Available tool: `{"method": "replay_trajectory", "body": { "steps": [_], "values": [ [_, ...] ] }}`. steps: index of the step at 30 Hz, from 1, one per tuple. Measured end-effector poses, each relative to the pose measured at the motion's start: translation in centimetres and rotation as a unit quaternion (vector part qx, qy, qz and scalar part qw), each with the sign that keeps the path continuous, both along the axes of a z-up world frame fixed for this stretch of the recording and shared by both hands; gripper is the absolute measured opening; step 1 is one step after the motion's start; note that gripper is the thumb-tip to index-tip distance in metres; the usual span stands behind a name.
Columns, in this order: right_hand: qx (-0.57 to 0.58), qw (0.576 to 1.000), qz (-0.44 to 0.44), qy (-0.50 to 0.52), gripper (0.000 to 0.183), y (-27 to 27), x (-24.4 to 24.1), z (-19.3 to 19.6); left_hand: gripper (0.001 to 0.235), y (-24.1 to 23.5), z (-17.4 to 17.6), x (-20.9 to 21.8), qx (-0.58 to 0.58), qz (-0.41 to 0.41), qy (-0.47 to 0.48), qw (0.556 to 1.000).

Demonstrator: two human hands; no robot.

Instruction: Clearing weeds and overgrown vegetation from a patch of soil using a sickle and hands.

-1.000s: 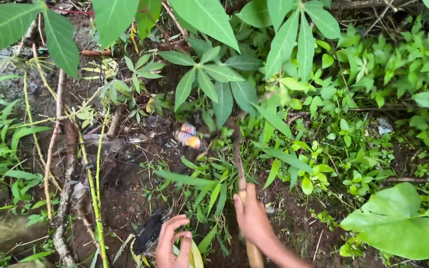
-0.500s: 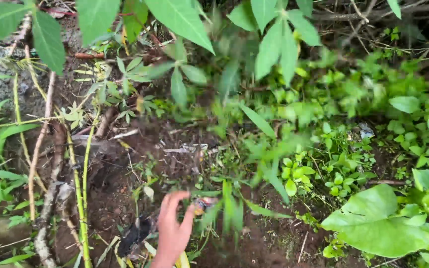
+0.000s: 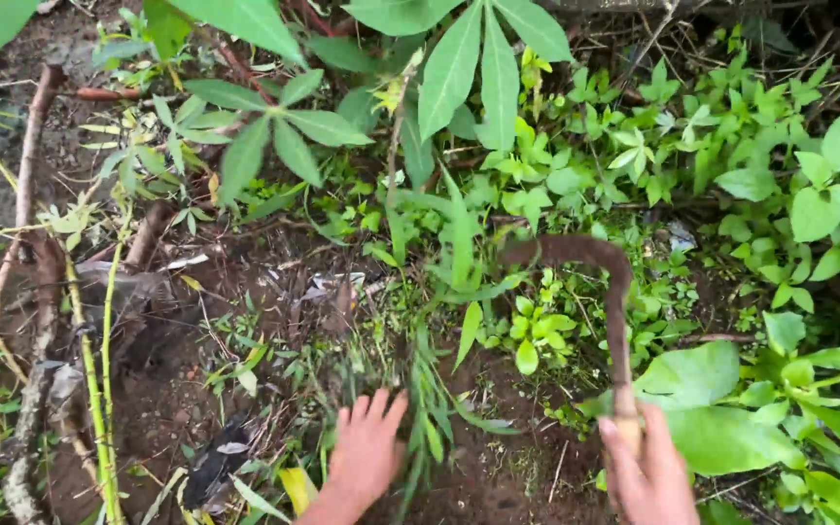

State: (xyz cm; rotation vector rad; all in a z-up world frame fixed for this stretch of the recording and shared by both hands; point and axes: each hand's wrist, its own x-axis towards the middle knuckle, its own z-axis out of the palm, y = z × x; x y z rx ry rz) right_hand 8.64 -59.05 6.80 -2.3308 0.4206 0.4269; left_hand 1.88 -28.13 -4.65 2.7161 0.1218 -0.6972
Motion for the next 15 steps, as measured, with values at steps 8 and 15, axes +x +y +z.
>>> {"method": "replay_trajectory", "body": {
  "steps": [8, 15],
  "values": [
    [0.242, 0.969, 0.024, 0.033, 0.024, 10.6, 3.8, -4.3, 0.081, 13.5, 1.1, -7.1, 0.139, -0.151, 0.126, 0.971],
    [0.185, 0.965, 0.116, 0.148, 0.03, 12.6, -5.4, -1.6, 0.039, 24.9, 1.9, -8.0, 0.326, 0.162, 0.077, 0.928]
  ]
}}
